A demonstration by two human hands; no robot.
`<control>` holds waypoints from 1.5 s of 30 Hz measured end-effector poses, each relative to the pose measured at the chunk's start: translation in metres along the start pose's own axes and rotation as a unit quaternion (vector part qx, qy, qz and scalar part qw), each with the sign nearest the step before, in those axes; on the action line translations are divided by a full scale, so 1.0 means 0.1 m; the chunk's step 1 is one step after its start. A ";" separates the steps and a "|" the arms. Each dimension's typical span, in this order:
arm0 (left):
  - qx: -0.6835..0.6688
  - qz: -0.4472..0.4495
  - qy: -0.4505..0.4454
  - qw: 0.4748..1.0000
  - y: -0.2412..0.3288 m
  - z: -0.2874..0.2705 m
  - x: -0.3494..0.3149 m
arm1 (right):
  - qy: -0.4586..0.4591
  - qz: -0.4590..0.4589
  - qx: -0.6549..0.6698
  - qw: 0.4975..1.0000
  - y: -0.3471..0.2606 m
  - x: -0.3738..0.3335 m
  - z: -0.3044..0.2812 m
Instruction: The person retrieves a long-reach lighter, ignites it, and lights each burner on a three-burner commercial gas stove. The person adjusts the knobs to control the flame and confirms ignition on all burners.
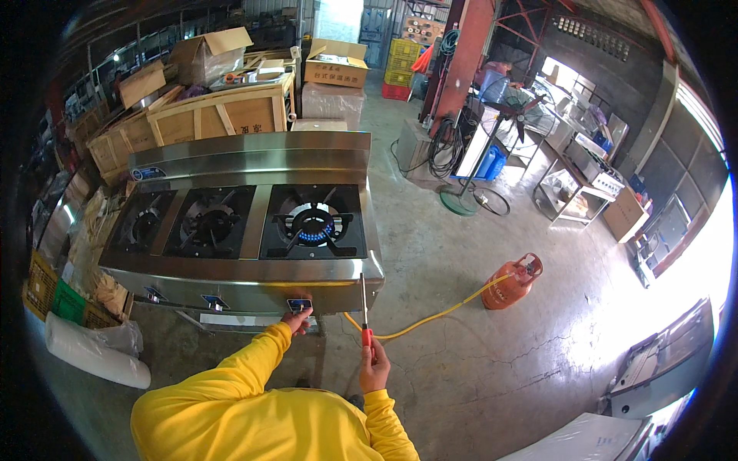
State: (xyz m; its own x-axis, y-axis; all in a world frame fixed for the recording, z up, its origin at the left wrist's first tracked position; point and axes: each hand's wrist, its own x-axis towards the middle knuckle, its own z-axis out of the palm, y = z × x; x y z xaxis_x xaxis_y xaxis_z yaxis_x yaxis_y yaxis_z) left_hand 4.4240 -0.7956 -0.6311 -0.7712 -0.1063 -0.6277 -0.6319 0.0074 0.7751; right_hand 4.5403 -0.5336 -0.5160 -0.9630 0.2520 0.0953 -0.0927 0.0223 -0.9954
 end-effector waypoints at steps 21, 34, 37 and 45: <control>0.305 0.027 0.307 0.901 0.06 0.38 0.13 | -0.014 -0.064 -0.054 0.996 -0.11 0.14 0.13; 0.327 -0.010 0.300 0.896 0.10 0.41 0.16 | -0.193 -0.175 -0.580 0.772 -1.18 1.85 0.99; 0.302 -0.019 0.247 0.921 -0.01 0.31 0.37 | -0.214 -0.196 -0.596 0.748 -1.23 1.92 1.08; 0.109 -0.013 0.074 0.991 0.02 0.08 0.31 | -0.237 -0.220 -0.594 0.736 -1.32 1.92 1.23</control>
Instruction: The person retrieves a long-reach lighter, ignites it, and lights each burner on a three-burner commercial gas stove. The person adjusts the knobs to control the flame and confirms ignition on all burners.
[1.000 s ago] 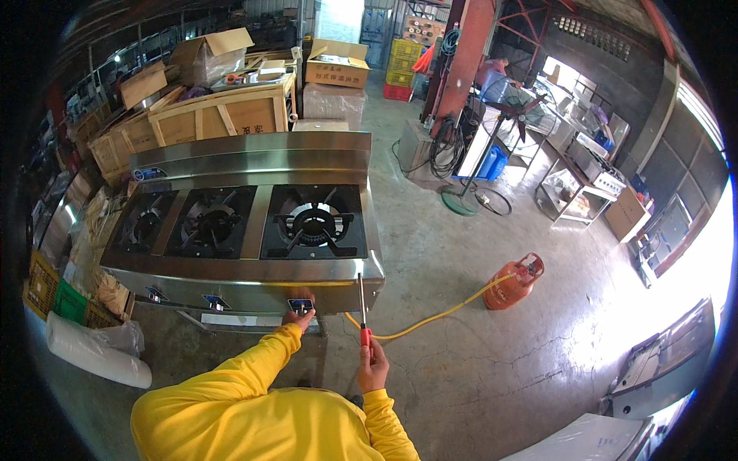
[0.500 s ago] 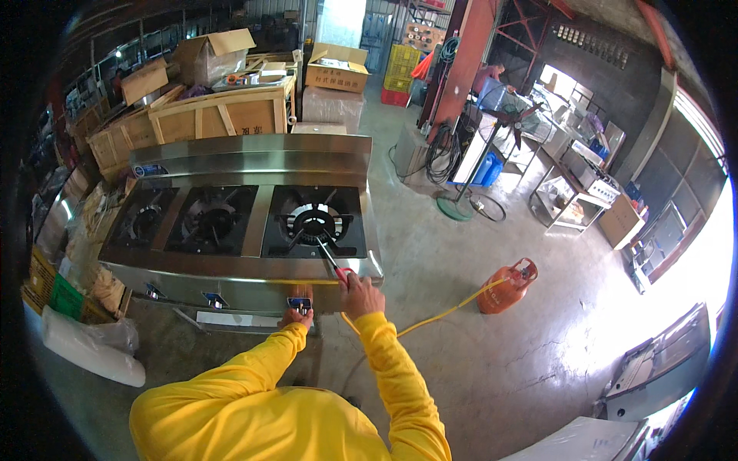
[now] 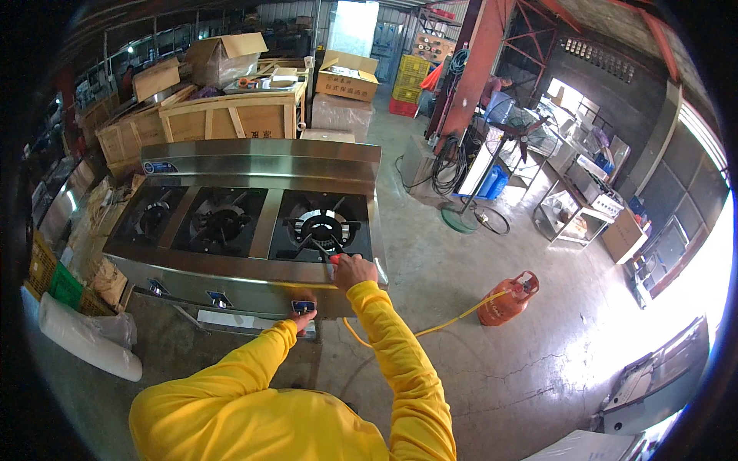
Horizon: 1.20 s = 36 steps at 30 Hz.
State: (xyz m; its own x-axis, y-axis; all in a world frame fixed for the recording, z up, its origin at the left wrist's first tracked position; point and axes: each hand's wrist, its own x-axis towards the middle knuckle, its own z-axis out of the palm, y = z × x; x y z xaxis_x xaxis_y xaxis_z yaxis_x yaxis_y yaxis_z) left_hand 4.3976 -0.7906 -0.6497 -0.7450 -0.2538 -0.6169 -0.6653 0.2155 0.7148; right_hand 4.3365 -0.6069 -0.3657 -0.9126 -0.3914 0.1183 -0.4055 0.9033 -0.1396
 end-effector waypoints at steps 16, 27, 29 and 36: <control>-0.016 0.040 -0.013 0.999 -0.04 -0.02 0.03 | -0.019 0.030 0.005 0.999 -0.02 -0.07 -0.05; -0.065 0.032 -0.081 0.994 0.15 -0.15 -0.24 | -0.029 0.013 -0.012 0.999 -0.04 -0.05 -0.12; -0.070 0.020 -0.065 0.995 0.19 -0.17 -0.30 | -0.033 0.013 -0.022 0.999 -0.04 -0.04 -0.11; -0.100 0.041 -0.081 0.991 0.16 -0.18 -0.32 | -0.058 0.018 -0.063 0.996 0.00 0.08 -0.25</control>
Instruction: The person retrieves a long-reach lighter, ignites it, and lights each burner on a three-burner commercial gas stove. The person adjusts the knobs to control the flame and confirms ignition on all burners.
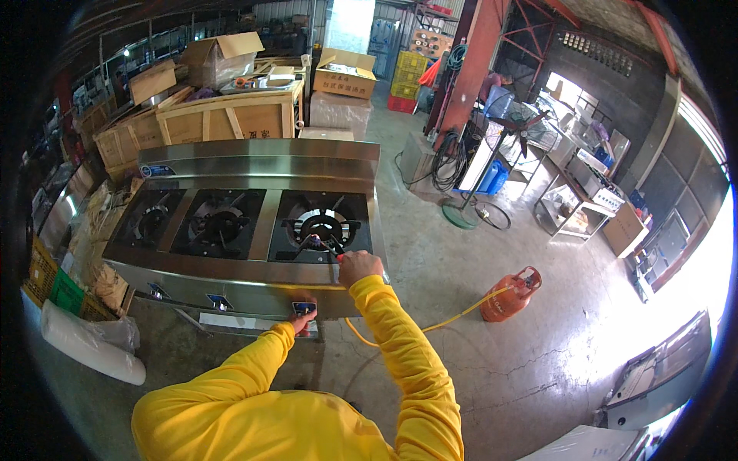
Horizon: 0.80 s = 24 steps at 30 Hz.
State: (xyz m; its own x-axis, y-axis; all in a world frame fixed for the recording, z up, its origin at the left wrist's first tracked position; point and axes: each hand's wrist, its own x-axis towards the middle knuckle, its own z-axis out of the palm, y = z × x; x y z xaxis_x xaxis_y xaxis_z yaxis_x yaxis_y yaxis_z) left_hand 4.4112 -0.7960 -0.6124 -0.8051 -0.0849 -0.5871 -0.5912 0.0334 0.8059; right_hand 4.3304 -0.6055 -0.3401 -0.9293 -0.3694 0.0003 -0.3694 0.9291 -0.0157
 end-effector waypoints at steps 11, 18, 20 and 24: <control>0.037 0.000 0.002 0.999 -0.07 -0.01 0.08 | -0.025 -0.017 -0.027 0.999 -0.13 -0.02 -0.08; 0.024 -0.029 0.002 0.999 -0.15 -0.01 0.19 | -0.002 -0.027 -0.038 0.999 0.04 -0.07 -0.10; 0.020 -0.028 -0.001 0.999 -0.17 0.00 0.21 | -0.002 -0.019 -0.024 1.000 0.00 -0.09 -0.06; -0.007 -0.005 0.027 1.000 -0.21 0.03 0.20 | 0.063 0.012 0.025 0.998 -0.17 -0.26 0.05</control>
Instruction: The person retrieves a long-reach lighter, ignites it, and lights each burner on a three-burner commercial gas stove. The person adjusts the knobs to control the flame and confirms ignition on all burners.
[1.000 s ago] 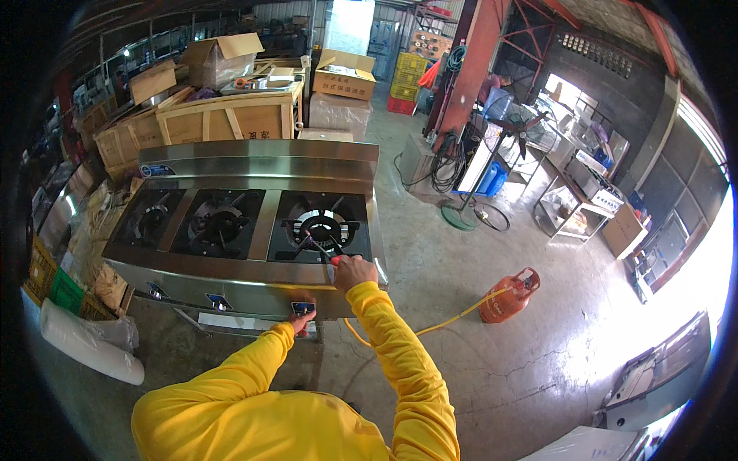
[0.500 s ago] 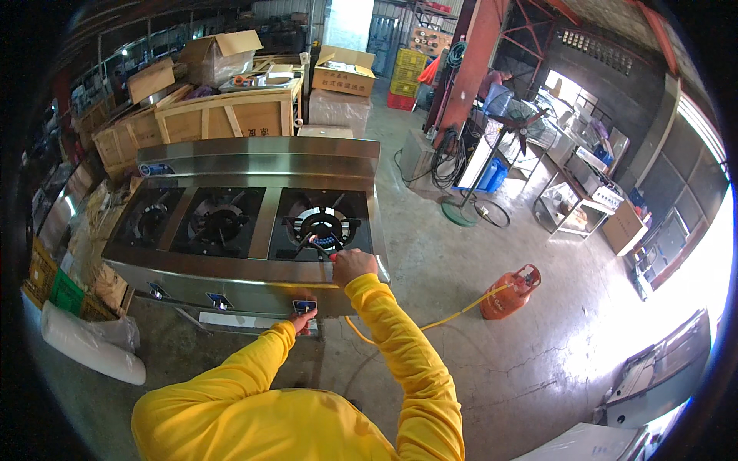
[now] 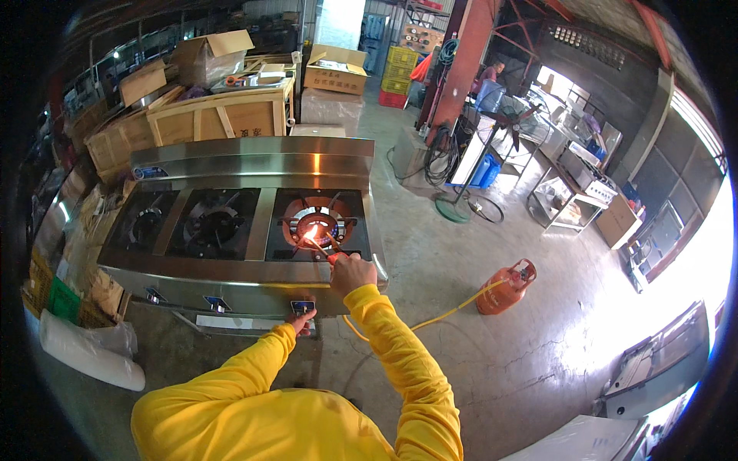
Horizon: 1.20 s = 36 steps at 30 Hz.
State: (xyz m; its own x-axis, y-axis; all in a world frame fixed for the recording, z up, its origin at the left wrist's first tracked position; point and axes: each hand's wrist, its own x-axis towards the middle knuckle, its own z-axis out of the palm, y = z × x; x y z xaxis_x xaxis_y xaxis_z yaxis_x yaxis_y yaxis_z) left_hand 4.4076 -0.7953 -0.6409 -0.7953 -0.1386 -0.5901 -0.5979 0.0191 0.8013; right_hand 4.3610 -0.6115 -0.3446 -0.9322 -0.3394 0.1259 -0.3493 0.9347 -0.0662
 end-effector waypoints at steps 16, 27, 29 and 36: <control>0.005 -0.019 -0.032 0.999 -0.09 -0.08 0.06 | 0.242 0.386 0.408 0.791 0.09 -3.09 2.00; 0.328 0.054 0.216 0.918 0.18 0.24 -0.23 | 0.218 0.542 0.290 0.758 -0.28 -4.39 2.97; 0.293 0.041 0.197 0.935 0.17 0.24 -0.23 | 0.255 0.500 0.320 0.764 -0.36 -4.26 3.00; 0.348 0.035 0.178 0.920 0.14 0.24 -0.17 | 0.251 0.459 0.407 0.749 -0.60 -3.86 3.03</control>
State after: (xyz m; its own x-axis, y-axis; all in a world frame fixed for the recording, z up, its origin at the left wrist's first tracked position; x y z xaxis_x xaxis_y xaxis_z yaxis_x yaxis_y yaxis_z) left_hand 4.4098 -0.7692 -0.6219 -0.8249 -0.4262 -0.3714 -0.5647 0.6521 0.5059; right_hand 4.7130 -0.5683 -0.6895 -0.7335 0.6797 0.0007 0.2829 0.3062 -0.9090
